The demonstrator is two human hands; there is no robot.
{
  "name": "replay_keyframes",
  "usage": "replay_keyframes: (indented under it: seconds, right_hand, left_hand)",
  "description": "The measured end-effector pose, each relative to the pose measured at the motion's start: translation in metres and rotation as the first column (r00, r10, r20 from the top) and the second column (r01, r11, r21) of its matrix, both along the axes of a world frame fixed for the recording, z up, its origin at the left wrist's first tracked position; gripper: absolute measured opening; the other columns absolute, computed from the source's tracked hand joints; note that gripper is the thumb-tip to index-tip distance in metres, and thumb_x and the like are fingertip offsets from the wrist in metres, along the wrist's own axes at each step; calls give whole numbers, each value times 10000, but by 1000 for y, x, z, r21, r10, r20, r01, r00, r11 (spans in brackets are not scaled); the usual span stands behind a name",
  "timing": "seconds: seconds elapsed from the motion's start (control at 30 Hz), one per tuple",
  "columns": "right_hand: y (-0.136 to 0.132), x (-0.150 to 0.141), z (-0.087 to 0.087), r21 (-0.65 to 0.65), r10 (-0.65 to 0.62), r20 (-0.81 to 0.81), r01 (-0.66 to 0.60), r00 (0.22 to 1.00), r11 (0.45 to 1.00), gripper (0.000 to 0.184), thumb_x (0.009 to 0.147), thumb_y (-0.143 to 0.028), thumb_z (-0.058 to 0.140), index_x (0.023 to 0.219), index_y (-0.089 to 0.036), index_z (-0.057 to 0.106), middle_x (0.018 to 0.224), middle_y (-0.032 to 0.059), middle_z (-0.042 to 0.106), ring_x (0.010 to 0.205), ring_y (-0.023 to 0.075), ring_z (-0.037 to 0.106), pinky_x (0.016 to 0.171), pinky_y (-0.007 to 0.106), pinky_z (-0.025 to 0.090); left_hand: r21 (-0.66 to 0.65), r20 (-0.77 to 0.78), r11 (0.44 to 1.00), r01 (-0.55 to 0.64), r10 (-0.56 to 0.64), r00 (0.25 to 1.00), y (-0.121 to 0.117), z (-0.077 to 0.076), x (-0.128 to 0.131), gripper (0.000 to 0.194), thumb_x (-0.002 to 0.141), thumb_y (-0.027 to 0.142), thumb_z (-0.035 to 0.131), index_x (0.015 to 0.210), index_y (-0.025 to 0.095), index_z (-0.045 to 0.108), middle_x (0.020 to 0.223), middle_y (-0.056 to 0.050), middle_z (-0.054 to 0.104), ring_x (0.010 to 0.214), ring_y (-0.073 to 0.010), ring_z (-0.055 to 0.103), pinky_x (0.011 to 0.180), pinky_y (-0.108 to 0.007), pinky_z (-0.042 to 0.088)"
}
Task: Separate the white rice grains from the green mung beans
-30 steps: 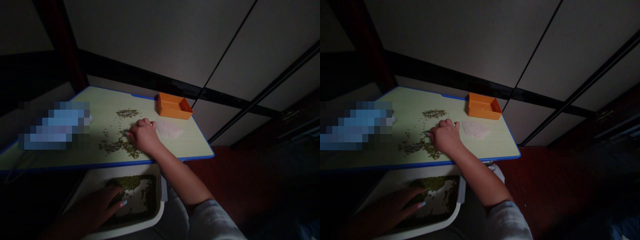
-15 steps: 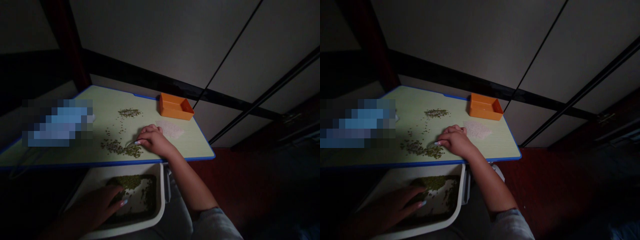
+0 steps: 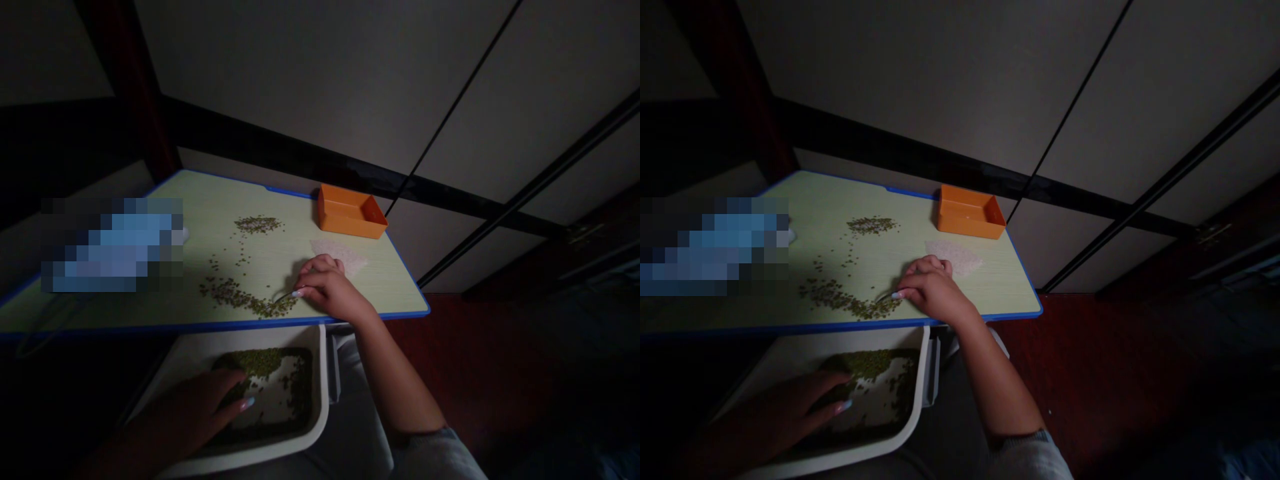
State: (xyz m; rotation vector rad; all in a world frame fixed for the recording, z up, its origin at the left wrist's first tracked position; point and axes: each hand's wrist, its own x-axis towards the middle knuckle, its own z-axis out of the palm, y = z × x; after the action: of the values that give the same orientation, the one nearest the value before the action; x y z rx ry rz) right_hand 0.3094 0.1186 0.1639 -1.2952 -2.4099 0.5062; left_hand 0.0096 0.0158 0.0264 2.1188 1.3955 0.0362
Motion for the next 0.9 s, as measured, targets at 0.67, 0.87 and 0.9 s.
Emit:
replay_keyframes:
  seconds: [0.67,0.87,0.9]
  right_hand:
    - [-22,34,-11,63,-186,-71,190,980,980,190,1089,-237,743,910,-218,806,1167,96,737,1205,295,584,1083,469,406]
    - [-14,28,-18,71,-257,-81,263,963,962,218,1095,-235,723,887,-212,784,1144,101,743,1213,298,580,1066,464,404]
    - [-12,28,-19,75,-279,-85,285,957,956,216,1094,-237,724,888,-215,784,1136,100,742,1213,299,575,1064,464,405]
  left_hand:
    - [7,-10,1000,1,-1,1000,0,5,0,571,966,642,555,1308,327,887,1371,-104,921,1275,-377,872,1098,-438,685]
    - [5,-12,1000,2,-2,1000,-1,6,-1,567,967,628,560,1322,330,886,1389,-102,916,1288,-372,868,1114,-430,679]
    - [10,-5,1000,-1,2,1000,-1,5,-1,562,963,636,568,1318,338,887,1388,-99,917,1286,-374,869,1118,-435,679]
